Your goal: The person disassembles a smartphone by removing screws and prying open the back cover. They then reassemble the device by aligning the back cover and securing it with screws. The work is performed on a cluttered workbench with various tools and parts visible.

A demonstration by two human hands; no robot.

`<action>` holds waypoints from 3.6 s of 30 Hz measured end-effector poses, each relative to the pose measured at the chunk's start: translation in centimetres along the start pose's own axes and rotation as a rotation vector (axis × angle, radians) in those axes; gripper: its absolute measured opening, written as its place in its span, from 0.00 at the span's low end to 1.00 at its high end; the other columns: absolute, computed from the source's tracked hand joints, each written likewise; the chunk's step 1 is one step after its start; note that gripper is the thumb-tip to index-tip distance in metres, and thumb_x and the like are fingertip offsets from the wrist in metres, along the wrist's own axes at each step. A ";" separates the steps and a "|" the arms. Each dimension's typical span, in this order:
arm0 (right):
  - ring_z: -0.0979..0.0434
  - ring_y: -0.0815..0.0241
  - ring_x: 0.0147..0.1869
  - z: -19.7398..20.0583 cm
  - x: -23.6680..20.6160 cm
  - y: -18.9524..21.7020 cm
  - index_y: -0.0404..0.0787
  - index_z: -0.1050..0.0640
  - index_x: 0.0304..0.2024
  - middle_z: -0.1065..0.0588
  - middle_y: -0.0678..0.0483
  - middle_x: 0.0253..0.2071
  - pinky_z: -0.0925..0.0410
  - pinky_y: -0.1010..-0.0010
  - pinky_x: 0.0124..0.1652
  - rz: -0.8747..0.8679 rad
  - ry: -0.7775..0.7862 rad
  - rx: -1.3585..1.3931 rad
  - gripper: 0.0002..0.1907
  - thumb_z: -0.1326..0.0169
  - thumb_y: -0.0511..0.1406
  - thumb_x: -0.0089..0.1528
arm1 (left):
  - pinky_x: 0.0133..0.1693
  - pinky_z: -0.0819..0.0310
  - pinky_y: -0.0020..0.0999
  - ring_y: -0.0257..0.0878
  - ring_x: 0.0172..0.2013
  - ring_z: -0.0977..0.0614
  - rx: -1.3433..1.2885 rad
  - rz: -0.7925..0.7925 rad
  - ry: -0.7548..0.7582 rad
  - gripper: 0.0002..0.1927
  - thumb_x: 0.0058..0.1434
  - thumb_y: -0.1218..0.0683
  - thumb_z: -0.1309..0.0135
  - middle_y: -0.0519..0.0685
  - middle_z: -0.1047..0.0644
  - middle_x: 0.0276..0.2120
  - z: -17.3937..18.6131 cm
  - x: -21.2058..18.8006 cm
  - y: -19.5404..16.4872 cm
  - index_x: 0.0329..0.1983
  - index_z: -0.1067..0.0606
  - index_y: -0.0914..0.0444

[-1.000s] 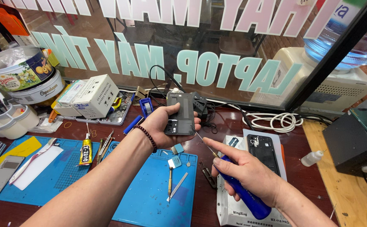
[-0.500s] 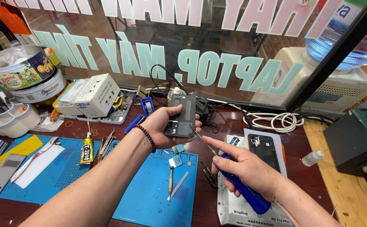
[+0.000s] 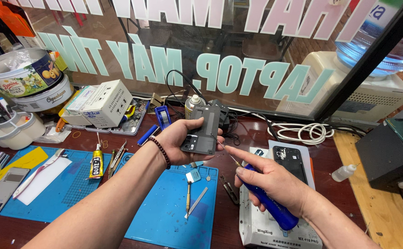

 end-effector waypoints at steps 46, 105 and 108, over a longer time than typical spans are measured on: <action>0.29 0.69 0.19 0.4 -0.2 0.3 0.62 0.35 0.75 0.26 0.52 0.34 0.32 0.75 0.17 0.066 -0.069 0.067 0.35 0.49 0.43 0.63 | 0.43 0.19 0.40 0.47 0.39 0.14 -0.055 -0.107 0.075 0.36 0.72 0.33 0.65 0.57 0.17 0.44 -2.0 -0.8 0.1 0.57 0.25 0.67; 0.29 0.67 0.23 1.5 0.2 2.9 0.69 0.35 0.74 0.28 0.54 0.34 0.32 0.74 0.21 0.076 -0.252 -0.139 0.34 0.50 0.44 0.64 | 0.39 0.21 0.53 0.52 0.35 0.16 -0.123 -0.003 0.119 0.44 0.66 0.23 0.69 0.60 0.20 0.38 -2.5 -1.4 3.6 0.58 0.27 0.62; 0.29 0.67 0.22 1.1 0.7 3.1 0.67 0.35 0.72 0.28 0.54 0.34 0.32 0.74 0.21 0.088 -0.246 -0.180 0.32 0.49 0.44 0.64 | 0.39 0.20 0.53 0.52 0.34 0.16 -0.063 0.014 0.106 0.44 0.66 0.22 0.69 0.60 0.19 0.38 -2.6 -1.4 3.8 0.58 0.26 0.61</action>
Point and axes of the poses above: each hand's wrist, its own x-axis towards the middle knuckle, its own z-axis out of the back of the hand, y = z × x, the point moved 3 cm from there along x, towards the middle knuckle
